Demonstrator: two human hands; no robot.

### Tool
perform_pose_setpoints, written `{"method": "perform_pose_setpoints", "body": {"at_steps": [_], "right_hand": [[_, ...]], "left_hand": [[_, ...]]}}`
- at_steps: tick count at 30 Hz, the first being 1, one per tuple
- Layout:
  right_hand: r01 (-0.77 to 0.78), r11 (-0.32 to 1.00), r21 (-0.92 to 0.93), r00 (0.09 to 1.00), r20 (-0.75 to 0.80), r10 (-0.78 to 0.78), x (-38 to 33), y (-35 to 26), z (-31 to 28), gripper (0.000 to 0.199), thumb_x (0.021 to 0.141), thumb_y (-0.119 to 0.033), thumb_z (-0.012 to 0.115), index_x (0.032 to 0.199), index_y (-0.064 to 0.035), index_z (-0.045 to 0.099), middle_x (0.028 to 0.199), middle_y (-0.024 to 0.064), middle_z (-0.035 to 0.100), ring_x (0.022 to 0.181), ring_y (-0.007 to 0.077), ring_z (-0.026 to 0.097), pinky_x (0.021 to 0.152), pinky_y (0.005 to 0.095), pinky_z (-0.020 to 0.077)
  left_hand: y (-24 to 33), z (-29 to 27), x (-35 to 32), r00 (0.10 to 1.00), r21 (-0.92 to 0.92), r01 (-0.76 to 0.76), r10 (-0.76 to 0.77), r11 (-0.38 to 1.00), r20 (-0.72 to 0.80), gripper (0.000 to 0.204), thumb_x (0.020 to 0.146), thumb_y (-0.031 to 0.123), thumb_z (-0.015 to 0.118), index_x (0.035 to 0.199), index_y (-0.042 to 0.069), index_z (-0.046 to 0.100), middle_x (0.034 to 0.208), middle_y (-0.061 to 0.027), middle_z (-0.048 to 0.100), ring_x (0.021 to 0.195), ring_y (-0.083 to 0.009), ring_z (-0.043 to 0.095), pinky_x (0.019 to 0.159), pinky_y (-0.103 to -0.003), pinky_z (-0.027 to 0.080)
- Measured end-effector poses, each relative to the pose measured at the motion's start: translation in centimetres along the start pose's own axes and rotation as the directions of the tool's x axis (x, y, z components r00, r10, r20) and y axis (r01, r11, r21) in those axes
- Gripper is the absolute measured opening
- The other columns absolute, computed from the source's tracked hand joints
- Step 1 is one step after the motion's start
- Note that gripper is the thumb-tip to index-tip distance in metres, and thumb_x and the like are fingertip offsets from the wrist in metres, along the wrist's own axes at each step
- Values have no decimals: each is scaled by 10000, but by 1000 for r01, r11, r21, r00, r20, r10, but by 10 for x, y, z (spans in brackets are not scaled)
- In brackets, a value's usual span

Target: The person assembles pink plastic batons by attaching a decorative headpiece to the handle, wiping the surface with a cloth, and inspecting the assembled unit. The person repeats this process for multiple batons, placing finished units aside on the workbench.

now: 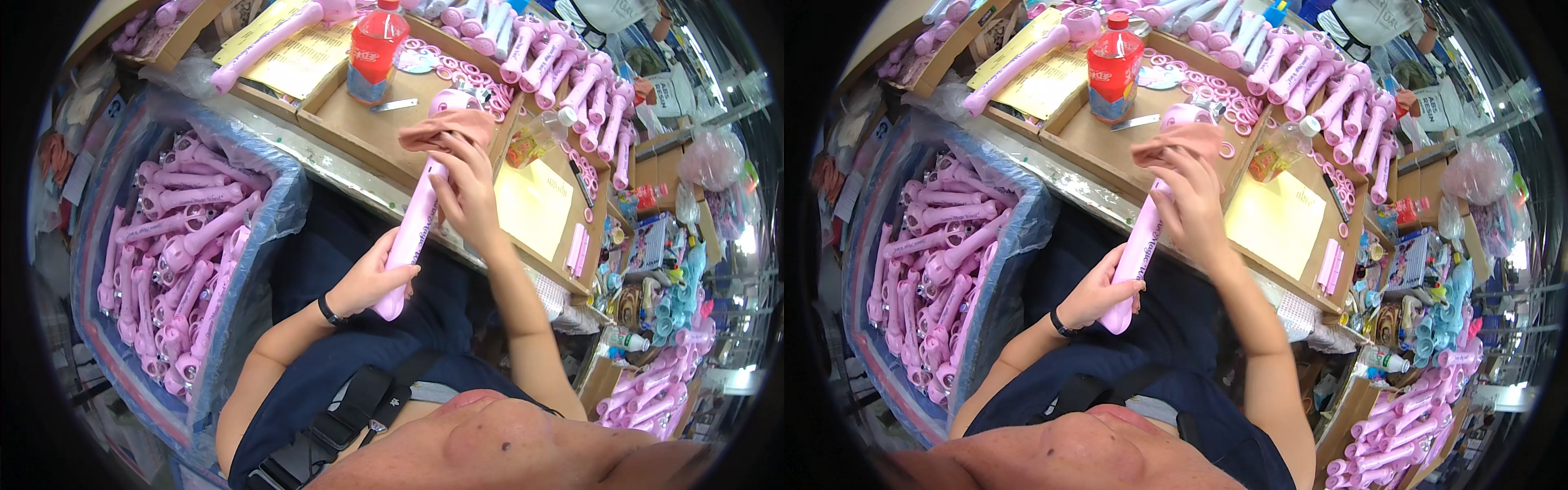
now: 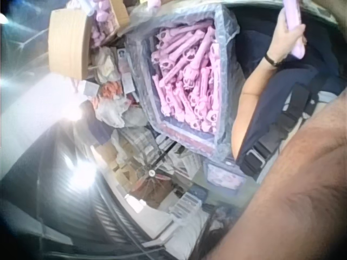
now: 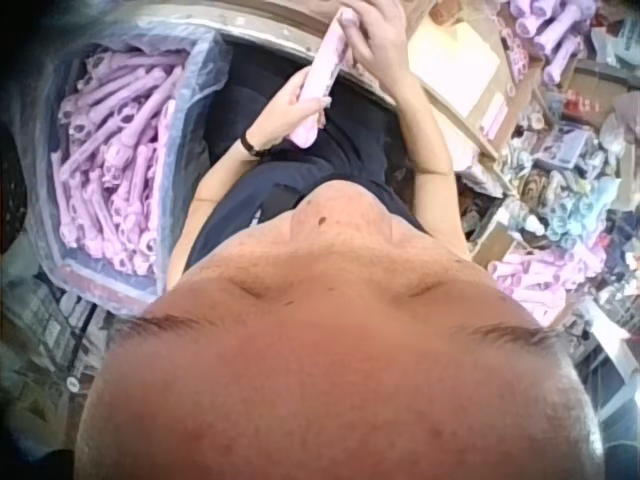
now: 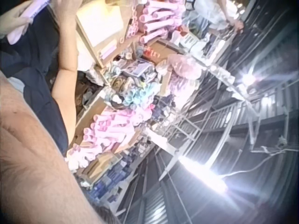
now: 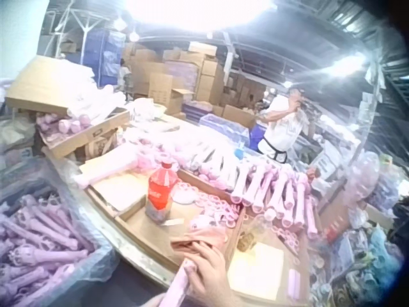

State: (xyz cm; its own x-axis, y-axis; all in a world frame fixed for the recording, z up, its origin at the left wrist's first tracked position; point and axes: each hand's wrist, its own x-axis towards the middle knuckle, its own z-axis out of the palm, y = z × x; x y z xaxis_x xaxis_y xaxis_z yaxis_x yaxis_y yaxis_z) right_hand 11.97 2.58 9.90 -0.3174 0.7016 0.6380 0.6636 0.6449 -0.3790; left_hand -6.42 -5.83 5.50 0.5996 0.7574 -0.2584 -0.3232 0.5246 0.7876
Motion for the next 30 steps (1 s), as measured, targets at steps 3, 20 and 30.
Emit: {"method": "perform_pose_setpoints", "body": {"at_steps": [3,20,30], "right_hand": [[-180,719,671,808,-316,497,-23,-25,21,487,928,-209,573,1308,23,377,1276,139,458,1201,220,428,1022,371,325],[-543,-122,831,627,498,600,-41,-58,34,236,846,-85,597,1053,22,555,885,112,639,794,187,637,733,284,513],[-193,-99,976,708,208,675,7,-14,9,262,895,-167,531,1057,39,545,852,138,639,709,228,640,658,350,541]], "left_hand": [[-8,-6,0,998,111,-48,53,993,-42,679,849,78,612,1412,41,234,974,-77,544,748,-147,599,669,-290,508],[-9,-17,6,892,908,-225,449,352,47,510,786,230,643,1175,-21,430,953,-274,591,832,-438,597,691,-474,486],[-43,-10,14,548,485,-718,835,500,-50,538,935,253,496,1354,-49,341,1359,-184,388,1258,-262,399,1067,-357,285]]}}
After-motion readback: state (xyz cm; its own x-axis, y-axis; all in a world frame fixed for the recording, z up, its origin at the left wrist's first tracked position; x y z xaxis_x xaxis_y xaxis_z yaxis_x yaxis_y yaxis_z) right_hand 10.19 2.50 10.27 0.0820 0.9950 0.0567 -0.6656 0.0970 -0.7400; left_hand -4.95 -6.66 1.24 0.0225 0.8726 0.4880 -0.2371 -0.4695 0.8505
